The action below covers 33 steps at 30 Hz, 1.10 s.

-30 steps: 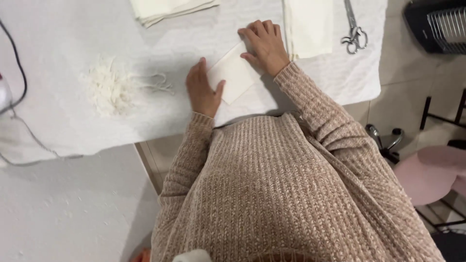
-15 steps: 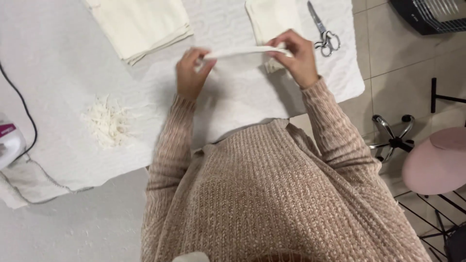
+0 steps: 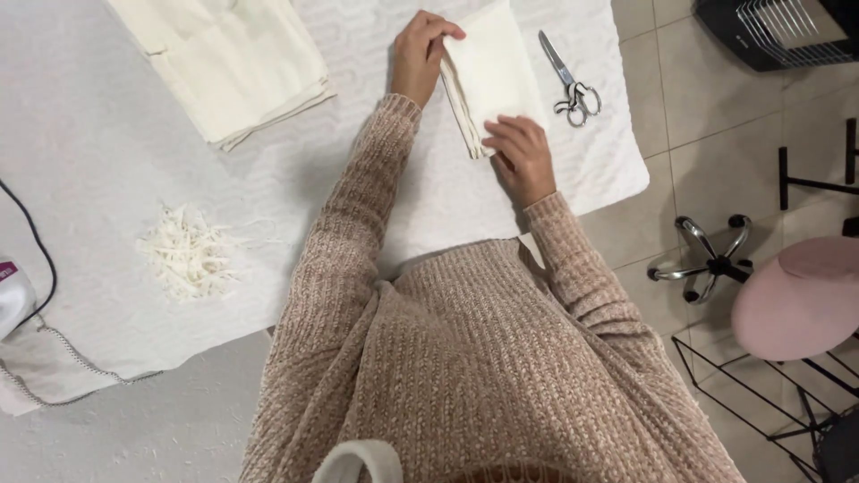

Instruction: Folding and stacking white cloth pieces on a padded table.

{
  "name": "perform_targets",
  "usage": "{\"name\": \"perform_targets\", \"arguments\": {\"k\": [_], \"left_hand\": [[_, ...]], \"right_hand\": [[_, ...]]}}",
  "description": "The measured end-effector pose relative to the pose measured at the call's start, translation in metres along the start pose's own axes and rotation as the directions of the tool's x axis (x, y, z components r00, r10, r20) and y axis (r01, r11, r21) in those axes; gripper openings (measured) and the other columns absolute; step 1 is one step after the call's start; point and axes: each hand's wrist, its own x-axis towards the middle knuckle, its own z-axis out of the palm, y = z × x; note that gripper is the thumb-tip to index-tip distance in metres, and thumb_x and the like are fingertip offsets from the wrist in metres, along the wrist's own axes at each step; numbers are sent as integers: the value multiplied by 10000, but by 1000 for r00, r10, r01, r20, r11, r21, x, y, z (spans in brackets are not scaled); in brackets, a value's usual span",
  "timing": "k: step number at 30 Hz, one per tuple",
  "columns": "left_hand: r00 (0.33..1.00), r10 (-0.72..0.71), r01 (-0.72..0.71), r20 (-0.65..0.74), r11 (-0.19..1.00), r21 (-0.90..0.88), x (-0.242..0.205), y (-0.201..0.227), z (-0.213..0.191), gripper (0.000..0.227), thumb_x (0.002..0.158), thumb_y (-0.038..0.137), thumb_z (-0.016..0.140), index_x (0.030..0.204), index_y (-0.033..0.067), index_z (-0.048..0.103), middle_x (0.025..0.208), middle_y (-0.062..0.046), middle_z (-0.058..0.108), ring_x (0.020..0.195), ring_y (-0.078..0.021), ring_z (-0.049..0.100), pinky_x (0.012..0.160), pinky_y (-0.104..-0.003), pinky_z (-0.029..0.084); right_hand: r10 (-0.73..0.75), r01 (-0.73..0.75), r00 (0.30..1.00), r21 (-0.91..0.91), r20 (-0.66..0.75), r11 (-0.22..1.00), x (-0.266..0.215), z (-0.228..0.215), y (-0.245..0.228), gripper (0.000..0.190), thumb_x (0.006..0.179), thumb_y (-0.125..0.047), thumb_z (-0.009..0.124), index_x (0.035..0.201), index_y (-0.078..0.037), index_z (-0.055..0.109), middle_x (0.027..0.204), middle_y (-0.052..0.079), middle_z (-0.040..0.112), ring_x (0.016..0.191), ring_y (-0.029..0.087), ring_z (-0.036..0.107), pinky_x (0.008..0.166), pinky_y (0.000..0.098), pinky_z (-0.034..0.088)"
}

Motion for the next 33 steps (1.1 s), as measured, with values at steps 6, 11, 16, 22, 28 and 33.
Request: {"name": "perform_targets", "arguments": {"k": [6,11,16,22,28,33], "left_hand": [[993,-47,48,111,999,-12,2,-19,11,388,888,10,659,1241,152,582,959,16,700,679,-59,630,567,-158,554],[993,59,-94,103,918,386,3,-15,21,450,721,199,900,1082,142,638,958,15,635,876,-144,587,874,-278,532],[990,-5,-59,141,892,448,9,-18,29,351,702,192,886,903,164,600,822,38,634,798,-137,564,806,-277,536],[985,-89,40,145,948,316,17,0,23,169,808,192,807,861,178,647,775,42,667,739,-119,592,729,-269,558],[979,-117,65,167,955,291,11,-27,36,196,836,147,770,1002,136,668,881,-16,696,781,-126,649,748,-266,580],[998,68,-66,-1,968,240,4,15,1,355,844,33,745,1151,145,604,1090,27,600,1002,-165,643,973,-322,533]], "right_hand": [[19,-17,997,24,-74,1000,2,-7,-16,201,810,-3,801,990,-77,748,1105,54,765,1150,224,638,1092,417,443],[-10,13,999,80,-39,997,4,-5,-10,270,804,-100,835,1047,-43,734,1133,96,749,1168,251,629,1094,416,458],[15,-37,991,160,133,986,-1,-10,5,493,803,-127,835,1252,-61,644,1351,106,635,1310,263,543,1181,415,383],[11,-8,1000,165,-20,986,-1,-7,5,293,808,69,796,1076,-36,739,1167,129,731,1153,278,667,1048,370,537],[-64,63,998,23,10,998,14,-14,-20,254,821,-169,840,1035,-58,758,1154,87,747,1181,241,635,1066,386,497],[-21,19,1000,-97,-22,995,58,11,-7,460,1103,-308,387,1534,-151,430,1628,75,273,1526,289,238,1285,479,225]]}}
